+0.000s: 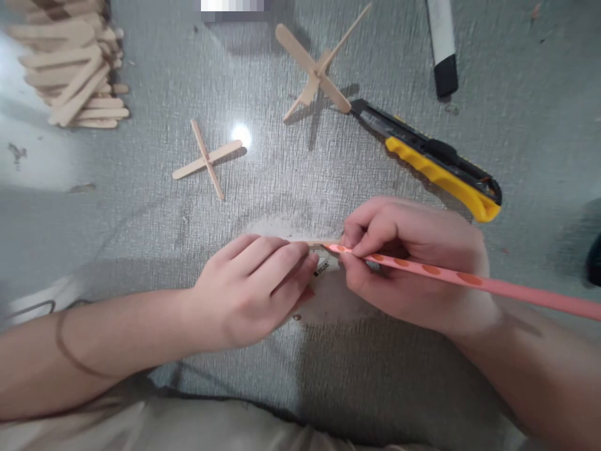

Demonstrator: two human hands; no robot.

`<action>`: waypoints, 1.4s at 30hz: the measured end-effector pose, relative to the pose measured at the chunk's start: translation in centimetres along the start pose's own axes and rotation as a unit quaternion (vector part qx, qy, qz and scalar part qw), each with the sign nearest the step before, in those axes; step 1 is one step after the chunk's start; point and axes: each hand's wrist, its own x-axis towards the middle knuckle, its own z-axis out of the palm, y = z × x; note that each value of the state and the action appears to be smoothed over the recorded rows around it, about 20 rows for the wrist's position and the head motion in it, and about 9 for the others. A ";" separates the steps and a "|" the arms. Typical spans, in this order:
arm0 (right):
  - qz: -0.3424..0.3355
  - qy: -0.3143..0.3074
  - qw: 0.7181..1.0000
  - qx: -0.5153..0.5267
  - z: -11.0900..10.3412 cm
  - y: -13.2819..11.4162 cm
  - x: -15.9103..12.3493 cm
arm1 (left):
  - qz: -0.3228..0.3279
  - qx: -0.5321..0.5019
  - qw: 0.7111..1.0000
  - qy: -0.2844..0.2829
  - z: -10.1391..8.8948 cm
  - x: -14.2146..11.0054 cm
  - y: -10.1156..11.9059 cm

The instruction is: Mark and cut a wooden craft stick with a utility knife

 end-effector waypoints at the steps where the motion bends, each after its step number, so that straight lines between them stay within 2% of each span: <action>1: 0.003 0.000 1.000 -0.002 0.0 0.0 0.0 | 0.001 -0.001 1.000 0.000 0.0 0.0 0.0; 10: 0.014 0.005 1.000 0.004 0.2 -0.2 0.1 | -0.002 -0.005 1.000 0.004 0.1 0.1 -0.1; 22: 0.003 -0.013 1.000 -0.013 0.1 -0.3 0.3 | 0.001 0.004 1.000 -0.009 -0.1 0.1 -0.1; 42: -0.009 -0.009 1.000 -0.015 0.0 -0.1 0.4 | 0.000 0.005 1.000 -0.002 0.0 0.1 -0.1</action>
